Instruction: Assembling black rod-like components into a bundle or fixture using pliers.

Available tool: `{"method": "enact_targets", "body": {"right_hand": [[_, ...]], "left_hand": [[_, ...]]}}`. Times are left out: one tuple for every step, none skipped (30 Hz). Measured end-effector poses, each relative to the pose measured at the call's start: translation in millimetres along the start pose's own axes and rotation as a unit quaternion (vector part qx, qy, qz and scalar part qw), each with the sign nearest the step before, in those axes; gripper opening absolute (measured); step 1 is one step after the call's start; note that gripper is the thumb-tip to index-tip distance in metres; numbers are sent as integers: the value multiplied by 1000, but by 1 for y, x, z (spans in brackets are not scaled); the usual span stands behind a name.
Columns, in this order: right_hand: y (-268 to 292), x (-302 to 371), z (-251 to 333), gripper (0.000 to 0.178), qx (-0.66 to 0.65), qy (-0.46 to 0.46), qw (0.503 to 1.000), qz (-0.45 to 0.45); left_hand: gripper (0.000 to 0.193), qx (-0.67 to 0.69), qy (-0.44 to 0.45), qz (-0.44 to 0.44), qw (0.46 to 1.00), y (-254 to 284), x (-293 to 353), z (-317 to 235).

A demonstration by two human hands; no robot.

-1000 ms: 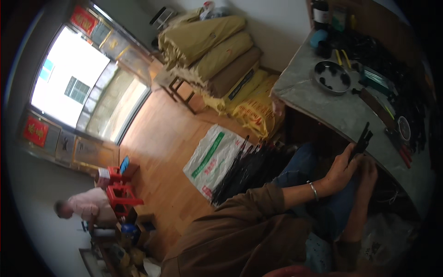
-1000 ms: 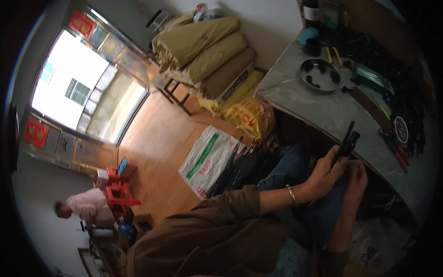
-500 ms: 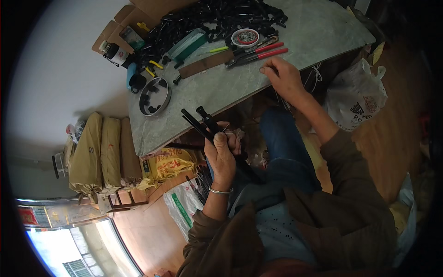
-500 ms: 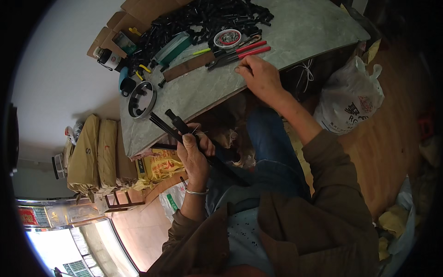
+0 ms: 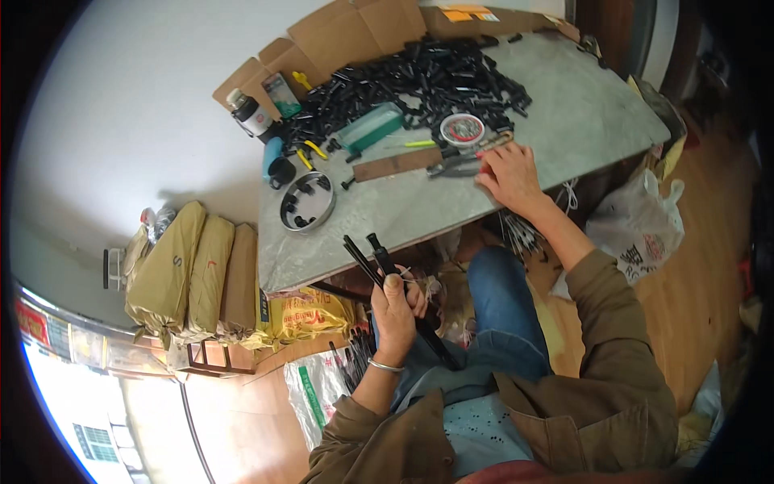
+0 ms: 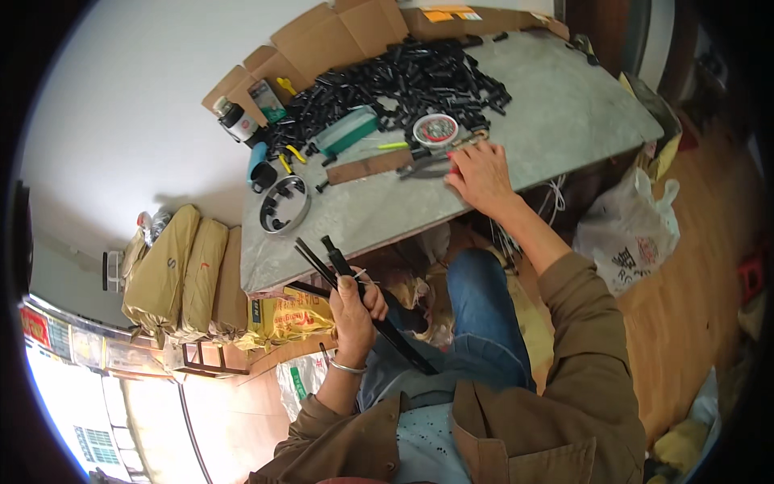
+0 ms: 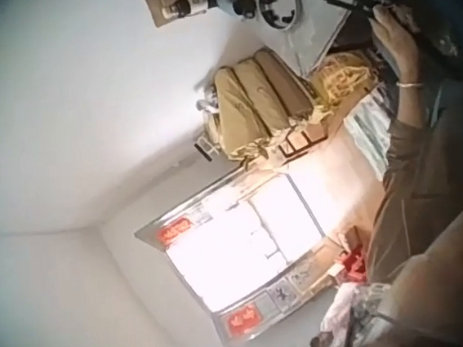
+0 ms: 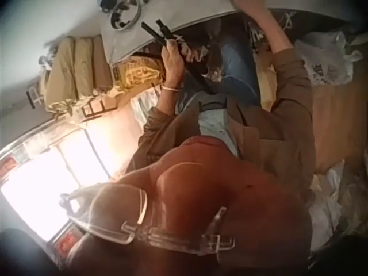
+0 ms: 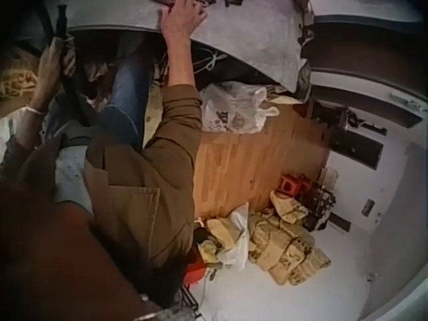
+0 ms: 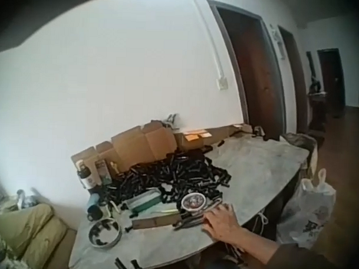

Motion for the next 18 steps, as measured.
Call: {"method": "enact_targets", "body": {"right_hand": [[3, -1, 5, 23, -2, 10, 1000, -8], [6, -2, 12, 23, -6, 36, 999, -25], [9, -2, 19, 24, -11, 60, 997, -40], [11, -3, 24, 24, -15, 84, 995, -55], [10, -5, 28, 24, -17, 92, 994, -61], [5, -6, 26, 26, -12, 74, 997, -35], [-1, -7, 25, 27, -6, 57, 998, -8], [-7, -6, 22, 29, 0, 38, 999, 20], [-3, -2, 26, 29, -11, 61, 998, 6], [-5, -2, 27, 29, -13, 66, 998, 9], [-4, -1, 26, 28, -21, 66, 998, 5], [-5, -1, 24, 27, -29, 65, 997, 2], [-3, -3, 22, 26, -35, 62, 997, -2], [-4, -4, 20, 26, -34, 61, 998, 6], [0, -5, 5, 24, -85, -10, 996, -22], [3, -2, -7, 22, -135, -82, 987, -43], [1, -2, -6, 20, -268, -153, 951, 9], [2, 7, 5, 18, -392, -229, 889, 63]], "left_hand": [[44, -5, -4, 8, 1000, 2, -1, -3], [43, 11, 3, -20, 1000, 3, 1, -2], [43, 11, -8, -22, 1000, 2, 3, -4], [43, 6, -4, -19, 1000, 2, 4, -4], [43, 0, 1, -16, 1000, 3, 4, -3], [43, 8, -7, -19, 1000, 3, 5, -3], [43, 9, -12, -24, 1000, 5, 6, -4], [43, 7, -21, -30, 999, 8, 7, -5], [42, 4, -28, -36, 999, 11, 9, -6], [42, 2, -34, -42, 999, 14, 13, -6], [42, 4, -31, -47, 998, 15, 16, -5], [41, 2, -32, -54, 998, 17, 19, -6], [40, 1, -32, -58, 998, 18, 18, -7], [38, 0, -30, -63, 998, 19, 17, -7], [38, 3, -20, -66, 998, 19, 15, -4], [37, 6, -21, -74, 997, 21, 14, -3], [36, 6, -16, -86, 996, 26, 14, 0], [28, 16, -10, -94, 995, 27, 15, -5]]}}
Point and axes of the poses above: each hand's wrist, its own x-axis away from the middle knuckle, its own y-axis out of the back of the hand, z = x × y, the point moved 9 cm from there along -x, towards the middle knuckle, and after that the axes turned 2 degrees about -y, right-handed, at the moved point
